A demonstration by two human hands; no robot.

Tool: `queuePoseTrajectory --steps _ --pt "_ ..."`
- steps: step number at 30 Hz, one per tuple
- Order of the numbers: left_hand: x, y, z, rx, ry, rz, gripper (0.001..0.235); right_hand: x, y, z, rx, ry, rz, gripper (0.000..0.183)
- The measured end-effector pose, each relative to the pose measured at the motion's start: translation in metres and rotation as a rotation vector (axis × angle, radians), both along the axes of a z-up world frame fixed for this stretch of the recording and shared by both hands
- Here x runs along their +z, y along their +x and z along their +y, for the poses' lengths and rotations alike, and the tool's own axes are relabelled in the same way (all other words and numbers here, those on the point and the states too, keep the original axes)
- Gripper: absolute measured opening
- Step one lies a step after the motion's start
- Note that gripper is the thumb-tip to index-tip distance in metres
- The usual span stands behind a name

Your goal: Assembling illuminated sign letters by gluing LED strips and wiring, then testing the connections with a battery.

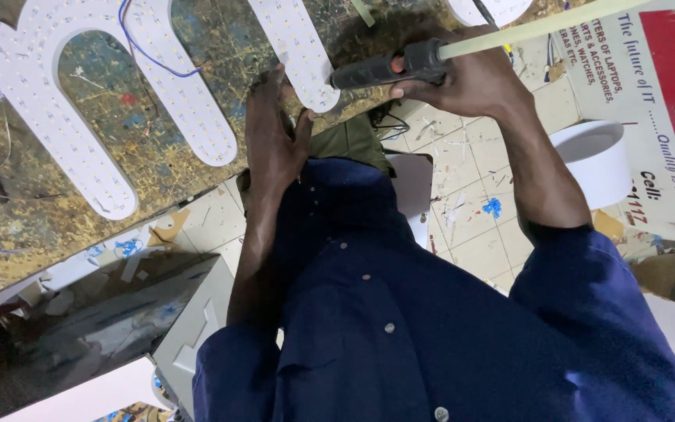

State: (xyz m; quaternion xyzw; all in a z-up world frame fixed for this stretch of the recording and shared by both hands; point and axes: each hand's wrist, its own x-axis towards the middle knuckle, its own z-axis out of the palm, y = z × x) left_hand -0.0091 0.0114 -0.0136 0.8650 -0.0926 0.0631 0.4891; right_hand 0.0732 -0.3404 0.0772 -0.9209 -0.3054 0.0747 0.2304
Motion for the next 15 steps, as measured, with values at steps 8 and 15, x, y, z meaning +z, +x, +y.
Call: queuePoseTrajectory --steps 8,15 --pt "0.005 0.003 -0.003 0.025 -0.004 -0.008 0.071 0.013 -0.005 -0.001 -0.127 -0.075 0.072 0.065" --pt "0.007 0.003 -0.002 0.032 0.039 0.019 0.073 0.018 -0.002 0.0 -0.103 -0.068 0.106 0.055"
